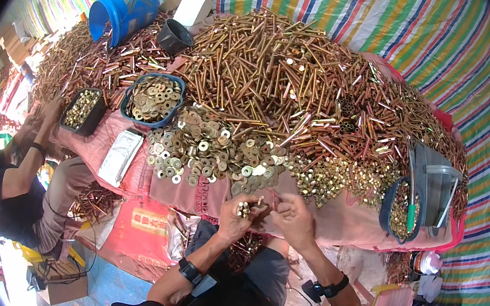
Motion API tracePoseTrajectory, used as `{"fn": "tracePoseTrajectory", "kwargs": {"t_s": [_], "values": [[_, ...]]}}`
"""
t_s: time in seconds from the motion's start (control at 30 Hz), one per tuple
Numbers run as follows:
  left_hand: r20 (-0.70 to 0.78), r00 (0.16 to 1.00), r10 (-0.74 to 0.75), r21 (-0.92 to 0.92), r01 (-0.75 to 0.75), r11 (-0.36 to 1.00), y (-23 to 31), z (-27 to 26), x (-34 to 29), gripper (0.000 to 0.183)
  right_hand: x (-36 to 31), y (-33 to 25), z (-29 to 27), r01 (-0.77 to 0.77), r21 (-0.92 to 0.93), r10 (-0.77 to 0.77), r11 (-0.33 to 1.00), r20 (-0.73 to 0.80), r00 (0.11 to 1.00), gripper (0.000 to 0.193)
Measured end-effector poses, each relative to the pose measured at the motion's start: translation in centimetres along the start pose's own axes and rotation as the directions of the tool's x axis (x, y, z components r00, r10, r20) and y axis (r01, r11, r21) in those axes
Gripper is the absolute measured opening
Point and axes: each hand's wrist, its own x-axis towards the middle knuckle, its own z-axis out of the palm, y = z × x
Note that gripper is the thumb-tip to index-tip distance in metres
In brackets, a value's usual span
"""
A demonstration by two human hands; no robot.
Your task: The person picks up metal tubes and washers from a large pile on a table and places them into smaller containers.
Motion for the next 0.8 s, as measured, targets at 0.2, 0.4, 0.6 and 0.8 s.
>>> {"fn": "tracePoseTrajectory", "kwargs": {"t_s": [0.2,0.4,0.6,0.8], "values": [[-0.032,0.998,0.060,-0.013,-0.060,0.998,-0.1,0.4,0.2,0.022,2.1,-3.1,0.1,0.335,0.490,-0.264,0.805,-0.211,0.941,0.074],[-0.022,0.999,0.050,-0.001,-0.050,0.999,-0.1,0.3,0.1,0.024,2.4,-3.4,2.5,0.372,0.282,-0.349,0.884,-0.131,0.928,0.066],[0.017,0.993,0.115,0.055,-0.116,0.992,0.7,0.0,0.5,0.027,1.7,-3.5,2.2,0.655,-0.290,-0.706,0.697,-0.120,0.698,0.049],[-0.025,0.982,0.185,0.050,-0.183,0.982,0.7,-0.1,0.3,0.034,1.8,-2.8,2.3,0.719,-0.324,-0.760,0.615,-0.001,0.650,0.023]]}}
